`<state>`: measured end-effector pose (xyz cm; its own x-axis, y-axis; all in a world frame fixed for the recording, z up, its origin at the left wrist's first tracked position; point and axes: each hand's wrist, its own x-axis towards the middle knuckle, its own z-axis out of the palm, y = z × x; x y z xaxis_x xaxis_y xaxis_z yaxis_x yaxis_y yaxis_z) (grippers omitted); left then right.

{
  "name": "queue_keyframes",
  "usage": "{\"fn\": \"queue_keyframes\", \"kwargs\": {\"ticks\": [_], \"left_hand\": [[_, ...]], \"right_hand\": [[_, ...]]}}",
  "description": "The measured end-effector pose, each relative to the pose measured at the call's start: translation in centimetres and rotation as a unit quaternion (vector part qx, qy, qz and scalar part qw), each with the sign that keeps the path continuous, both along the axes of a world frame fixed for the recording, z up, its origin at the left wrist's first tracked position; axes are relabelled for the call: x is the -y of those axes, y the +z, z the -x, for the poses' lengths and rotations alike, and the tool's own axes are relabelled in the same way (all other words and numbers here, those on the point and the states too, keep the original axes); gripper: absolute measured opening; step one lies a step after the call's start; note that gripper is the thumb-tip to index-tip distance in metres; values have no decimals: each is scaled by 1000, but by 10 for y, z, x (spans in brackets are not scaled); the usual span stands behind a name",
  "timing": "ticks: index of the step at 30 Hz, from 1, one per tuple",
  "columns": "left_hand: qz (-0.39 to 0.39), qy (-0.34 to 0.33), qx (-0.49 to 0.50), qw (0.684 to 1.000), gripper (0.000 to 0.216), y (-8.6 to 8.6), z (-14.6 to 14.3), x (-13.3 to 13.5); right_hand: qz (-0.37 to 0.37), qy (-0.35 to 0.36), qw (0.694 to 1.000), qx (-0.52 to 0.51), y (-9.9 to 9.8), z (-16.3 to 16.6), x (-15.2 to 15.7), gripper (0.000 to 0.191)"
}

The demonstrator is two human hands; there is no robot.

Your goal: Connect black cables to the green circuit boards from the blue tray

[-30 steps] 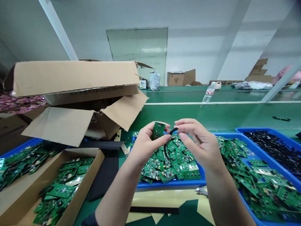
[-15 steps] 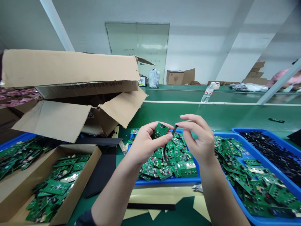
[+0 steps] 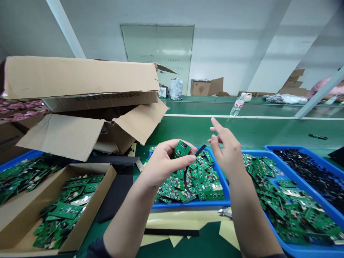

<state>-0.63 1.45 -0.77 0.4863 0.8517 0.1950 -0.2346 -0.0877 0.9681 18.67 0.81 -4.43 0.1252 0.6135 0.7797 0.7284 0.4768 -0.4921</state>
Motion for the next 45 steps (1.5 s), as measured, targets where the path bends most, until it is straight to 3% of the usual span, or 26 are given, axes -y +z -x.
{"fn": "queue_keyframes", "kwargs": {"ticks": [2,6,10,18,23,40,45], "left_hand": [[-3,21,10,1000,15,1,0,0],[-5,63,40,997,18,0,-4,-2],[-10,64,45,997,19,-4,-7,-5],[19,29,49,998,23,-4,-11,-4],[16,61,64,996,21,-5,-12,-4],[5,18,77,997,17,-6,-15,-2],[19,41,69,997,20,-4,-12,-3]], "right_hand": [[31,32,997,-62,1,-6,0,41],[91,164,969,-159,5,-2,10,17],[92,237,945,-203,6,18,16,10],[31,237,943,-230,6,35,16,6],[34,253,937,-237,4,39,20,9],[-20,147,951,-270,-1,30,4,6],[-44,102,950,-290,-3,29,3,8]]}}
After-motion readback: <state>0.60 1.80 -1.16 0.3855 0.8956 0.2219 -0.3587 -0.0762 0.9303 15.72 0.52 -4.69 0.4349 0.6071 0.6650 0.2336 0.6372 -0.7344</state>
